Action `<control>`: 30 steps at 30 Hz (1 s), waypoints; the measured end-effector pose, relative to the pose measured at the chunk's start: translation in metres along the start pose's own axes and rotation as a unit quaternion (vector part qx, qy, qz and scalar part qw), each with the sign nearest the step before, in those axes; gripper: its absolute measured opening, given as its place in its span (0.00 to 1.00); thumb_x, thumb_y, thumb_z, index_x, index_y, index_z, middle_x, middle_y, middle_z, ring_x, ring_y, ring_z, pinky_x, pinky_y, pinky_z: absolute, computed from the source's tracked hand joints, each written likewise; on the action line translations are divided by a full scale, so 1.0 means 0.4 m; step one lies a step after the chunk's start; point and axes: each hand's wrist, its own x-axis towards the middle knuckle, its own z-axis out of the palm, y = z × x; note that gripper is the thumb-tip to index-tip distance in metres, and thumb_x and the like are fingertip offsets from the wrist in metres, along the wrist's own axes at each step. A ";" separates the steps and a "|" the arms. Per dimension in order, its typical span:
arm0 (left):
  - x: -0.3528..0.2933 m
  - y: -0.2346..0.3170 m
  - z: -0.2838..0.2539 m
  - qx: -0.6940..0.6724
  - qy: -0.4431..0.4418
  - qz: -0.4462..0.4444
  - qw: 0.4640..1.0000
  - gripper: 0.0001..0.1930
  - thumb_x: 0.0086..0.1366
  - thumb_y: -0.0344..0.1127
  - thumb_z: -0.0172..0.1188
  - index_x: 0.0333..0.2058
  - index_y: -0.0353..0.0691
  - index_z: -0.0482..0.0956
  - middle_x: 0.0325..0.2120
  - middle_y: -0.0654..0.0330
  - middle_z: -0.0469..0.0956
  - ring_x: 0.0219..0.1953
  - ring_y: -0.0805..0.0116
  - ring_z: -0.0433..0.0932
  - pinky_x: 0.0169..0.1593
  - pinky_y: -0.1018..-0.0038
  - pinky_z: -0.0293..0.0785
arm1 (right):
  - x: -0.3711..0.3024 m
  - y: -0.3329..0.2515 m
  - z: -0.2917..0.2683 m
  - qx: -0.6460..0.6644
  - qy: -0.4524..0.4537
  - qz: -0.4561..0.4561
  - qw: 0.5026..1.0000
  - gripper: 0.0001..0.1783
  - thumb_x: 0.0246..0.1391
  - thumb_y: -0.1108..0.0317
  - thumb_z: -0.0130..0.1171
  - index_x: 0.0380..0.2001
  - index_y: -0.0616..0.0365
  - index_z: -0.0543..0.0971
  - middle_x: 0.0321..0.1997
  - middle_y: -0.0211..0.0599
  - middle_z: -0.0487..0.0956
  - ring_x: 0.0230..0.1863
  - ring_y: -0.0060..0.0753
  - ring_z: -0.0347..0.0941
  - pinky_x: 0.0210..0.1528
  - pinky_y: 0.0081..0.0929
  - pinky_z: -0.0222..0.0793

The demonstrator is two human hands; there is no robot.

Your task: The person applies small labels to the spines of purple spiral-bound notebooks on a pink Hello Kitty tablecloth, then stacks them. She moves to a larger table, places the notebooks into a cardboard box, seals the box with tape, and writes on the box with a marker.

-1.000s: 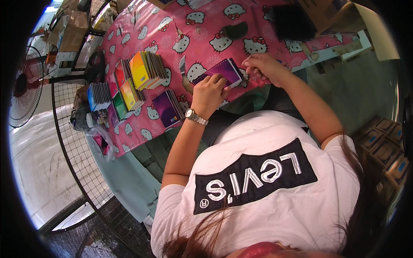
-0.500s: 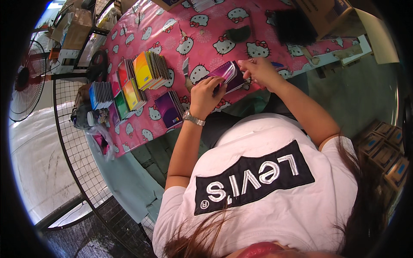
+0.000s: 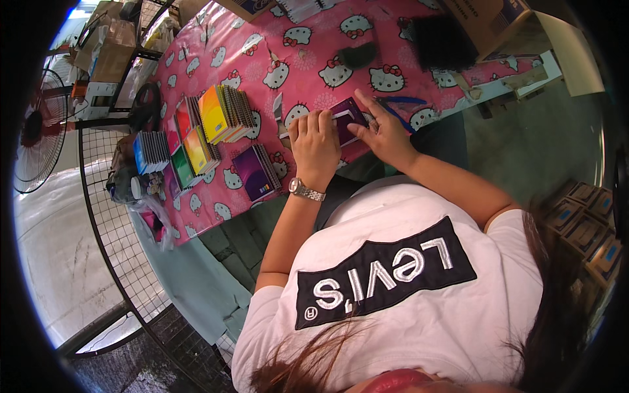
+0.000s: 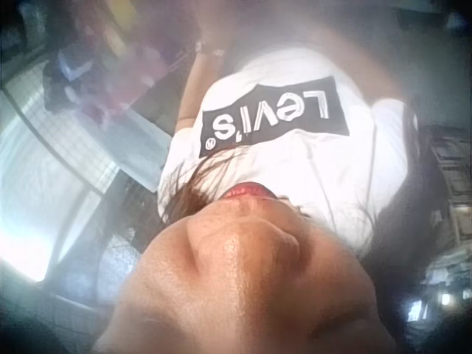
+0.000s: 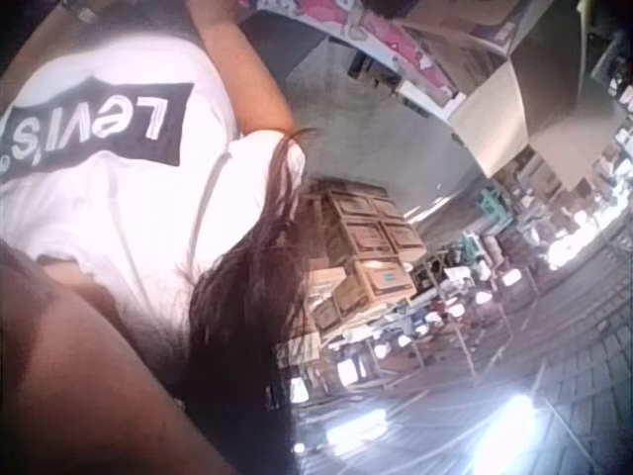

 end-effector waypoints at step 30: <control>0.004 0.003 -0.015 -0.041 -0.023 0.035 0.998 0.10 0.62 0.34 0.56 0.42 0.39 0.74 0.39 0.55 0.76 0.44 0.56 0.73 0.52 0.61 0.62 | 0.090 -0.065 -0.097 -0.074 -0.108 -0.112 0.985 0.10 0.49 0.77 0.61 0.37 0.57 0.79 0.35 0.34 0.74 0.37 0.35 0.72 0.38 0.30 0.70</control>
